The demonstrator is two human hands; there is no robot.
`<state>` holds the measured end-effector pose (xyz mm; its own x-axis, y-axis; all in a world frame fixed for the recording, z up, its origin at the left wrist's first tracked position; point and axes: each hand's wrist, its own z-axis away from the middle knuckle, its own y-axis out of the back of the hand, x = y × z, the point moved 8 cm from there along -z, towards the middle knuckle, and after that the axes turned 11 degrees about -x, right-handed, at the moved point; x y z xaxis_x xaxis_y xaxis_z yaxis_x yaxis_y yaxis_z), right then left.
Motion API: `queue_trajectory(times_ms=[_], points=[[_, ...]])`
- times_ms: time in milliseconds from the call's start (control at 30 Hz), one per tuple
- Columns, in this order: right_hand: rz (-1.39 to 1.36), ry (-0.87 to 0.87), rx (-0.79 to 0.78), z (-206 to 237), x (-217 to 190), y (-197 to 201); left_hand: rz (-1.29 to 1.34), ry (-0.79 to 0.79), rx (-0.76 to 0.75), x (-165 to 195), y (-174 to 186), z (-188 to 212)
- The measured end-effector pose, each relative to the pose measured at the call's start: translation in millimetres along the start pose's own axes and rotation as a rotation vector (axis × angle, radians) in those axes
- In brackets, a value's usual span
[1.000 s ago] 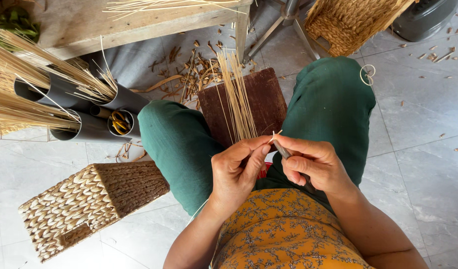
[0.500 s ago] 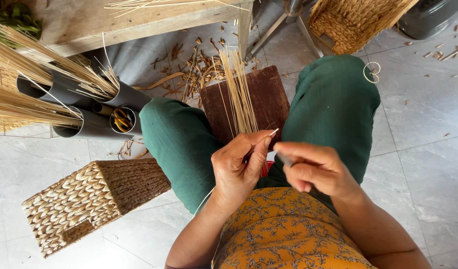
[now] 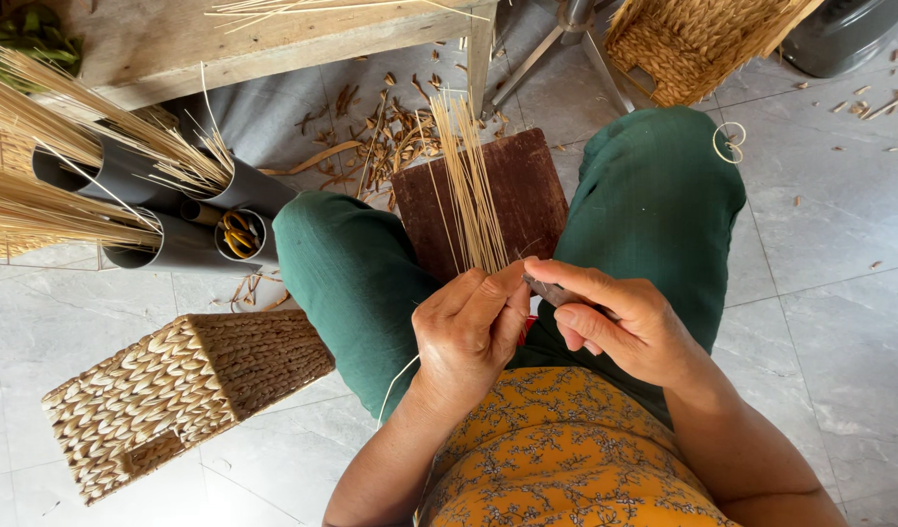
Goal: The person sits on the floor and uses a small knife to shave and split bamboo strips into thin skewers, drawing the blade along each strip and adding finished skewers to a bundle on a board in their lap.
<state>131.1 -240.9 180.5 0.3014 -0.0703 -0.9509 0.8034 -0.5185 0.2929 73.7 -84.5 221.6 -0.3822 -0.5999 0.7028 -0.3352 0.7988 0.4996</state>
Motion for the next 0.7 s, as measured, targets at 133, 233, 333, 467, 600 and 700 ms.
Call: queue_trajectory(times_ms=[133, 233, 333, 467, 600, 700], points=[[-0.022, 0.027, 0.003, 3.9, 7.1, -2.5, 0.209, 0.089, -0.035, -14.1, -8.1, 6.5], [-0.259, 0.044, -0.042, 5.8, 18.3, -8.1, 0.660, 0.226, -0.131, -34.7, -24.2, 14.4], [-0.464, 0.031, -0.079, 6.8, 30.4, -13.1, 1.206, 0.483, -0.247, -54.6, -50.6, 27.5], [-0.415, 0.003, -0.071, 8.8, 39.5, -13.7, 1.531, 0.572, -0.222, -62.1, -63.9, 30.4], [-0.468, 0.017, -0.088, 8.5, 44.4, -15.9, 1.724, 0.645, -0.200, -63.9, -70.2, 32.5], [-0.521, 0.043, -0.116, 7.8, 46.8, -19.6, 1.735, 0.655, -0.227, -65.9, -70.0, 33.1]])
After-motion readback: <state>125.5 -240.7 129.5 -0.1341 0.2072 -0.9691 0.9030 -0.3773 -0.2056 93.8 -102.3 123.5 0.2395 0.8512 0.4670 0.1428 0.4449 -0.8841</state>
